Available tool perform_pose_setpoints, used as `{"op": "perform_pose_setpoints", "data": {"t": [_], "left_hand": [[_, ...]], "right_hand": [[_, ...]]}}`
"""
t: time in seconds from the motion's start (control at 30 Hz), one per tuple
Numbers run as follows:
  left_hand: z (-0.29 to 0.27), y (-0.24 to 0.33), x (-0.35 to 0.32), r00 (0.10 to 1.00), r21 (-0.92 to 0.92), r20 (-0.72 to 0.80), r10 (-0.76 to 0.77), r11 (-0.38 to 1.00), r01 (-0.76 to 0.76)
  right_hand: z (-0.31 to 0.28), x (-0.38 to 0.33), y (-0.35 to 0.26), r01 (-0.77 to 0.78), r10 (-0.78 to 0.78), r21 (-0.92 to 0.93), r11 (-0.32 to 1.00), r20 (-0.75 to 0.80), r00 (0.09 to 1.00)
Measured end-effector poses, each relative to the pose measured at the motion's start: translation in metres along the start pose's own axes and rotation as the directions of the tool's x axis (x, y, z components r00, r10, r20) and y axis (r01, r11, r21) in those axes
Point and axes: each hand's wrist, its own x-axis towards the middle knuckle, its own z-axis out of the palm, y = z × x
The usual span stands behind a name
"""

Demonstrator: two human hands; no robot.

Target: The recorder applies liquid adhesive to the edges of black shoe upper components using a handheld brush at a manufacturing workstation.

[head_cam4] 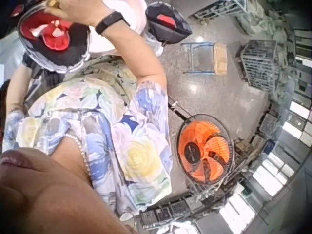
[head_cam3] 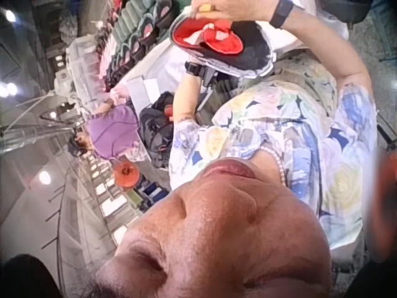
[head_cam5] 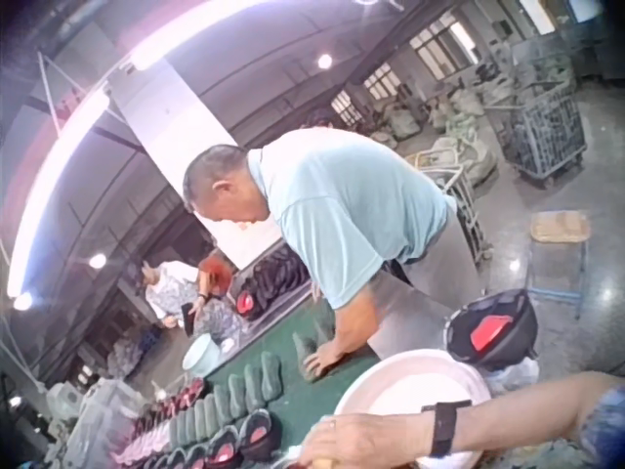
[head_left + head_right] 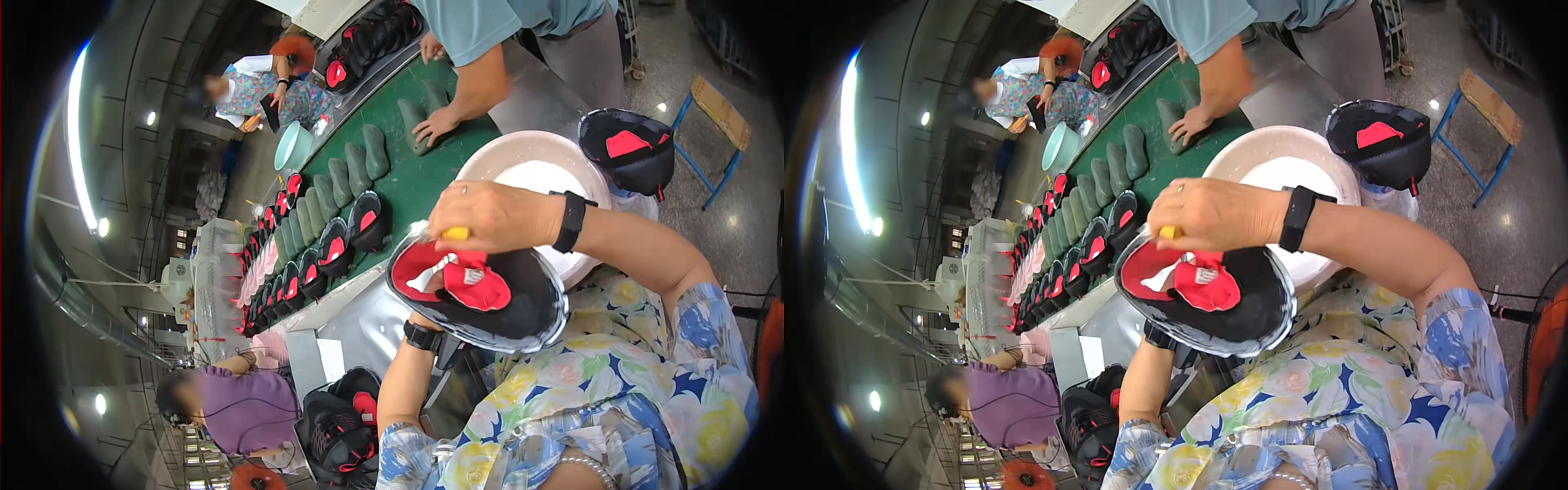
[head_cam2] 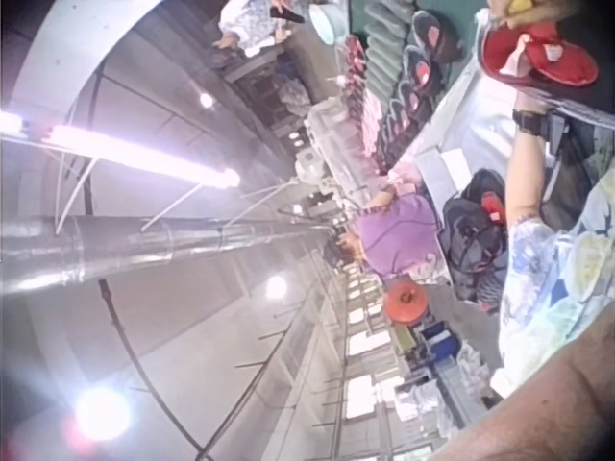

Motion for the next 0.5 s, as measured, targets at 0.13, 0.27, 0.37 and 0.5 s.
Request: {"op": "perform_pose_setpoints", "data": {"t": [0.13, 0.27, 0.37, 0.5], "left_hand": [[0.0, 0.009, 0.011, 0.996, 0.033, -0.067, 0.059, 0.998, -0.057], [-0.009, 0.016, -0.006, 0.982, 0.071, -0.144, 0.122, 0.991, -0.113], [-0.018, 0.03, -0.019, 0.964, 0.105, -0.206, 0.167, 0.983, -0.148], [-0.013, 0.038, -0.02, 0.948, 0.161, -0.237, 0.21, 0.971, -0.175]], "right_hand": [[-0.016, -0.016, 0.014, -0.383, 0.379, 0.002, 0.924, 0.143, 0.914], [-0.044, -0.019, 0.01, -0.624, 0.597, -0.029, 0.781, 0.332, 0.731], [-0.052, -0.008, 0.0, -0.495, 0.506, -0.105, 0.862, 0.153, 0.849], [-0.02, 0.015, -0.004, -0.127, 0.131, 0.038, 0.991, -0.141, 0.981]]}}
